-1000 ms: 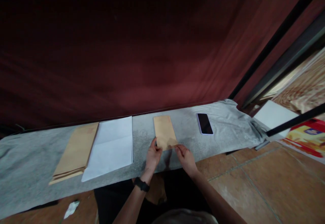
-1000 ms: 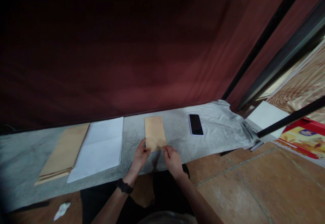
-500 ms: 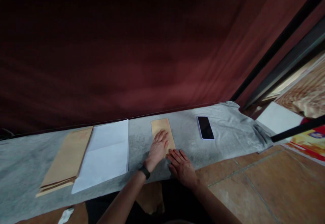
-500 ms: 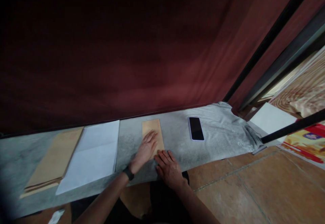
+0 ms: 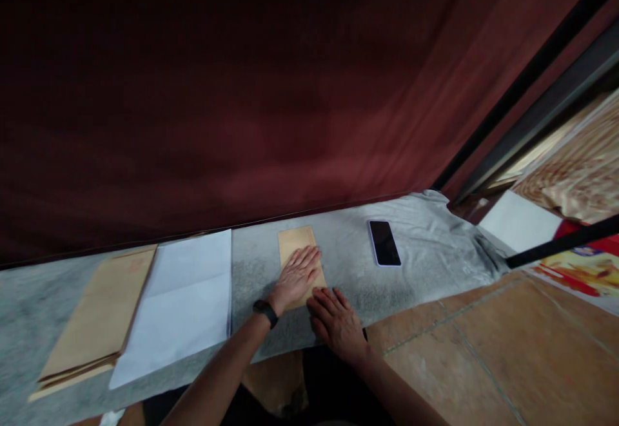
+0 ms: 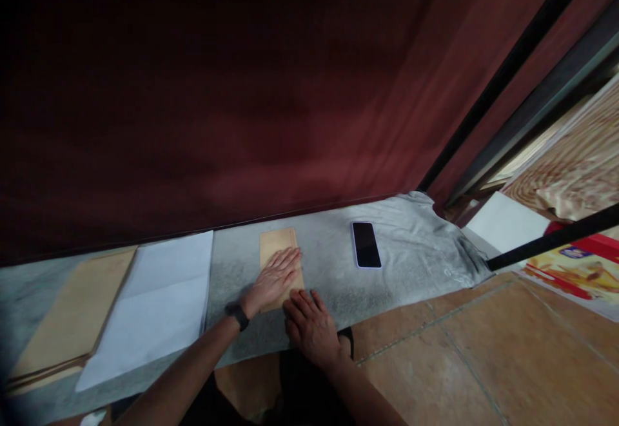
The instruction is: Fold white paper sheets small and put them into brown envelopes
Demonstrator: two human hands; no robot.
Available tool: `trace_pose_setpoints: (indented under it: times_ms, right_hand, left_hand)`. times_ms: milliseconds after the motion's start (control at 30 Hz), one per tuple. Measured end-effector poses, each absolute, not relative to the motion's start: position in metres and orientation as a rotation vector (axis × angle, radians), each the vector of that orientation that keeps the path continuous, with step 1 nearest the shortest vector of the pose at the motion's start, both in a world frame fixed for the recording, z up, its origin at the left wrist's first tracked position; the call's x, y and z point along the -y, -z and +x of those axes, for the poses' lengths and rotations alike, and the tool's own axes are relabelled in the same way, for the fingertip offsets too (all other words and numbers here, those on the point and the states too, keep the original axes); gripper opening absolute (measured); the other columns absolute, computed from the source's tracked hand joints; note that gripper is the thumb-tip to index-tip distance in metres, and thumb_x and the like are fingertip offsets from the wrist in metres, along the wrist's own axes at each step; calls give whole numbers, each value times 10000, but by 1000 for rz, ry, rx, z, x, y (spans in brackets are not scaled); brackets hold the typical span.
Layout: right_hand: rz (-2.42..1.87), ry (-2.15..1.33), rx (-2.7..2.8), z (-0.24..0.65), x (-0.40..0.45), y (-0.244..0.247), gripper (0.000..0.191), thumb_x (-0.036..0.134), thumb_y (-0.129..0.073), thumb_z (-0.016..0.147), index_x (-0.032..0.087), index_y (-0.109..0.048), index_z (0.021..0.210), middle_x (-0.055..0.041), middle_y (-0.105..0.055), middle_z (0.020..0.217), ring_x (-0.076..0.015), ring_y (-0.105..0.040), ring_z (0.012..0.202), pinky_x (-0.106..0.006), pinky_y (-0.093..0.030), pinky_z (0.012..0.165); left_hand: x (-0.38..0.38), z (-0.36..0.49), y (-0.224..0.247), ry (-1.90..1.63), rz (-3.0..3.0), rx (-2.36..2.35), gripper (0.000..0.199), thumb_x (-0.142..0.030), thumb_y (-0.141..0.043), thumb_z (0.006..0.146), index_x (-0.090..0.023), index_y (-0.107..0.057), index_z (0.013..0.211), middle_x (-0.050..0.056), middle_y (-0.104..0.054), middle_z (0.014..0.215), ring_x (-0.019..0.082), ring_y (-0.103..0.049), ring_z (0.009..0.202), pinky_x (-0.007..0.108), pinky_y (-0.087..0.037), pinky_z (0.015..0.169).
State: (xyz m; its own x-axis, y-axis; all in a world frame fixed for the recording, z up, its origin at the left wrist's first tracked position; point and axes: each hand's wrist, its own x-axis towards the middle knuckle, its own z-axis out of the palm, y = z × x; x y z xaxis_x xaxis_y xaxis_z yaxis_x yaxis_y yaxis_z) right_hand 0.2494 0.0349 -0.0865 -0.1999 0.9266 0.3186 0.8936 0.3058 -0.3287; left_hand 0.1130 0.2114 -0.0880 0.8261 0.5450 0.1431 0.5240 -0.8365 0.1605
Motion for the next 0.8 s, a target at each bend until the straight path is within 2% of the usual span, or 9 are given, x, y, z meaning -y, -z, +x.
trace_pose_setpoints:
  times_ms: [233,367,467,667,800]
  right_hand:
    - [-1578,-182,2082,250,-34,90,432,291,-526,1014,220,-533,1439,-78,-550,1498,-251,-478,1406,-490,-321,1222]
    - [-1533,-329,2053,261,-38,83,398,232,-415,1046,230,-544,1422,-58,-600,1446,-193,-510,1377,-457,-352,1213]
    - [-1533,-370,2040,271,-48,82,396,249,-372,1062,232,-567,1406,-60,-629,1412,-171,-545,1343,-424,-403,1180]
    - [-1525,-257,2275,280,-88,86,440,359,-416,1065,217,-525,1468,-69,-486,1551,-203,-438,1444,-446,-320,1228]
    - [-1591,-175,2304,283,-125,87,455,338,-409,1062,205,-501,1487,-61,-443,1578,-201,-409,1464,-438,-283,1244]
  left_hand:
    - [-163,79,86,-297,2900,-698,562,-388,-287,1078,-225,-214,1610,59,-341,1645,172,-288,1524,421,-227,1266]
    - [-131,58,78,-282,2924,-680,649,-466,-346,1059,-212,-149,1622,89,-318,1651,204,-315,1515,430,-278,1248]
    - [-113,43,75,-273,2948,-678,709,-493,-387,1043,-208,-103,1627,100,-303,1656,223,-321,1513,435,-299,1239]
    - [-104,36,79,-272,3001,-699,733,-499,-417,1031,-210,-103,1627,95,-318,1651,223,-327,1510,430,-304,1237]
    - [-105,37,81,-260,3012,-712,717,-507,-416,1029,-218,-140,1624,84,-314,1654,214,-312,1517,422,-294,1241]
